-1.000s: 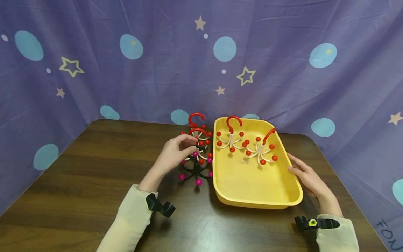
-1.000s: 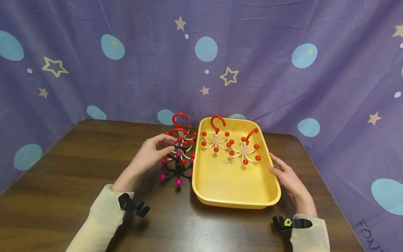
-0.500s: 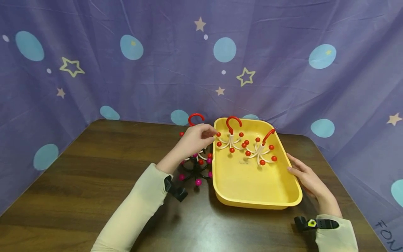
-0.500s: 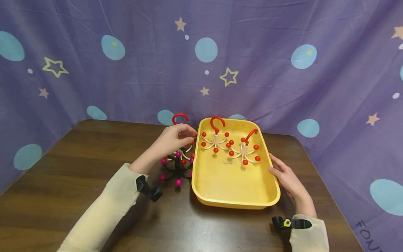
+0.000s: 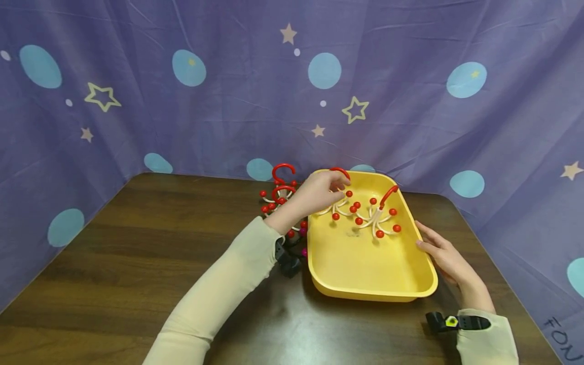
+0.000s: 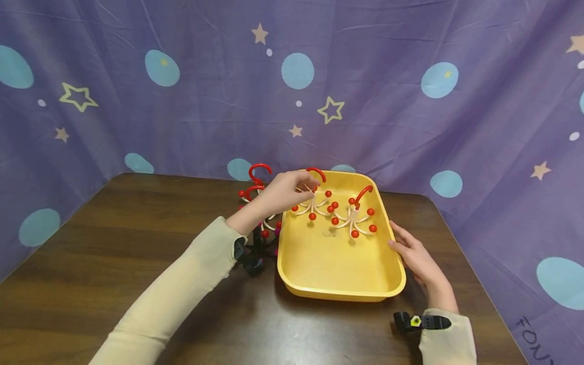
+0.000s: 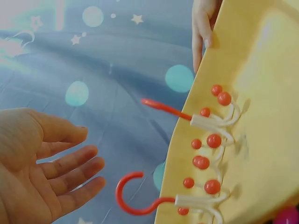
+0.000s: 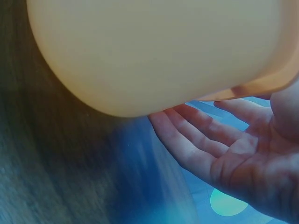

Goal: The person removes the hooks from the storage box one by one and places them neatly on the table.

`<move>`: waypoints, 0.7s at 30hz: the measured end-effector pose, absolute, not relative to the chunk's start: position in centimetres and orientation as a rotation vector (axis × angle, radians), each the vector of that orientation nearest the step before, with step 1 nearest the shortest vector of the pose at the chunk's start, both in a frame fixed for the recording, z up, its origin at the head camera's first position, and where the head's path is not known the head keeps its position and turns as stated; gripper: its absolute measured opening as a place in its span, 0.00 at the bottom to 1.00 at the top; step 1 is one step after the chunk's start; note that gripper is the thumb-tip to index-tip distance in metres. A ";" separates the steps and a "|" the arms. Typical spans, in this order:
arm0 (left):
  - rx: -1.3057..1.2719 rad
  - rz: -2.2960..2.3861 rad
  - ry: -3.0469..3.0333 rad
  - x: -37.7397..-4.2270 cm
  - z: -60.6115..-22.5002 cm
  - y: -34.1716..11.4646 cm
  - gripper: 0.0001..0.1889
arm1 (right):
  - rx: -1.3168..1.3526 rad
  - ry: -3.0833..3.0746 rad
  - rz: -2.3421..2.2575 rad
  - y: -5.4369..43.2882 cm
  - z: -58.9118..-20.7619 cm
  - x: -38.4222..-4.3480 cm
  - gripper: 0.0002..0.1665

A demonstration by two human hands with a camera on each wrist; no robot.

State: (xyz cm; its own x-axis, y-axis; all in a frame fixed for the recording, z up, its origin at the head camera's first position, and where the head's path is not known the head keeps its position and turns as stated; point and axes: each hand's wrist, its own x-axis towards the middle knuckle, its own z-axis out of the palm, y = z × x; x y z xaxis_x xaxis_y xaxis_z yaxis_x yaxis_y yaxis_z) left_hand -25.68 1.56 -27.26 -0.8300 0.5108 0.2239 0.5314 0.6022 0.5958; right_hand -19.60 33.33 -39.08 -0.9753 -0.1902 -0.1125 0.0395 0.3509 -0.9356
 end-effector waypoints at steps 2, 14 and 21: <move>-0.914 -1.070 -2.792 -25.9 -27.3 2.5 0.13 | -0.137 2.405 -1.686 33.3 -39.1 -19.6 0.38; -0.873 -1.118 -2.839 -26.6 -28.6 6.4 0.13 | -0.169 2.399 -1.697 33.4 -39.4 -19.7 0.39; -0.853 -1.166 -2.828 -27.3 -30.1 8.2 0.14 | -0.164 2.394 -1.697 33.5 -39.4 -19.8 0.39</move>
